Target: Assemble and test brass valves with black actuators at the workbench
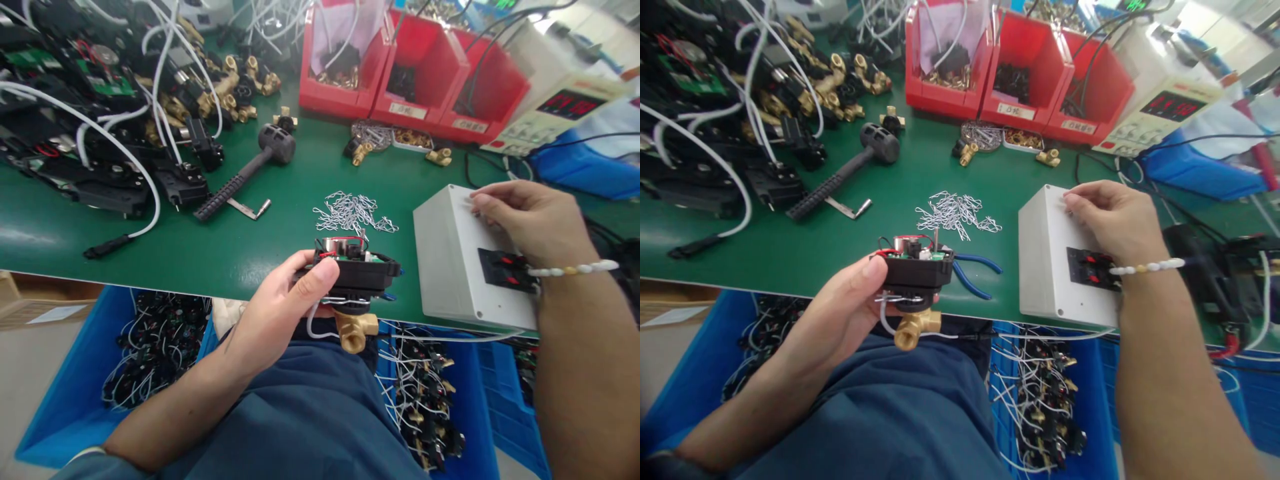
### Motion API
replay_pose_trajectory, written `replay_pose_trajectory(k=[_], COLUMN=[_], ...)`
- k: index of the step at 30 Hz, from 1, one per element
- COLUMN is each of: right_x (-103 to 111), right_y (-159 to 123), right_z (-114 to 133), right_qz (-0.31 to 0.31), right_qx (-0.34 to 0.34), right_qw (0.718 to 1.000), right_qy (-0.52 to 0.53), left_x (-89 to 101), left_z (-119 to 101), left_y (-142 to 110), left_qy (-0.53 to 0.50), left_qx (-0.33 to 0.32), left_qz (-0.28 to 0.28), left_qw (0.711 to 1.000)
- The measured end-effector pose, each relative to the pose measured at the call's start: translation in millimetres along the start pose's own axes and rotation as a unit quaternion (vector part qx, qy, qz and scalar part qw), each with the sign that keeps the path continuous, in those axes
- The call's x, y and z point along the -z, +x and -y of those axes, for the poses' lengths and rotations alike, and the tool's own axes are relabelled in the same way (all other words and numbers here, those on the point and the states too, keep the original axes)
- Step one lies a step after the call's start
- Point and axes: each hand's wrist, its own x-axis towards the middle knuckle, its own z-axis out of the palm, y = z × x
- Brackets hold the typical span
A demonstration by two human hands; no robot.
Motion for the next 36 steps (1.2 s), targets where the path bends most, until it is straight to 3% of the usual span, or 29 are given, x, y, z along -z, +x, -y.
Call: replay_pose_trajectory(k=[11, 21, 27, 36], right_x=[-1.3, -1.2, 0.2, -0.1], right_y=[1.6, 1.4, -1.9, 1.9], right_z=[-13.9, -17.2, -15.7, -19.7], right_qz=[-0.020, -0.019, -0.018, -0.005], right_qx=[0.051, 0.049, 0.045, 0.053], right_qw=[0.998, 0.999, 0.999, 0.999], right_qy=[-0.009, -0.007, -0.018, -0.007], left_x=[2.4, -6.2, -5.9, -7.1], left_z=[1.3, -6.9, -3.2, -8.6], left_y=[-3.4, -12.6, -12.4, -15.2], left_qy=[0.069, 0.090, 0.077, 0.081], left_qx=[-0.060, -0.036, -0.061, -0.031], left_qz=[-0.013, 0.010, 0.022, 0.005], left_qw=[0.996, 0.995, 0.995, 0.996])
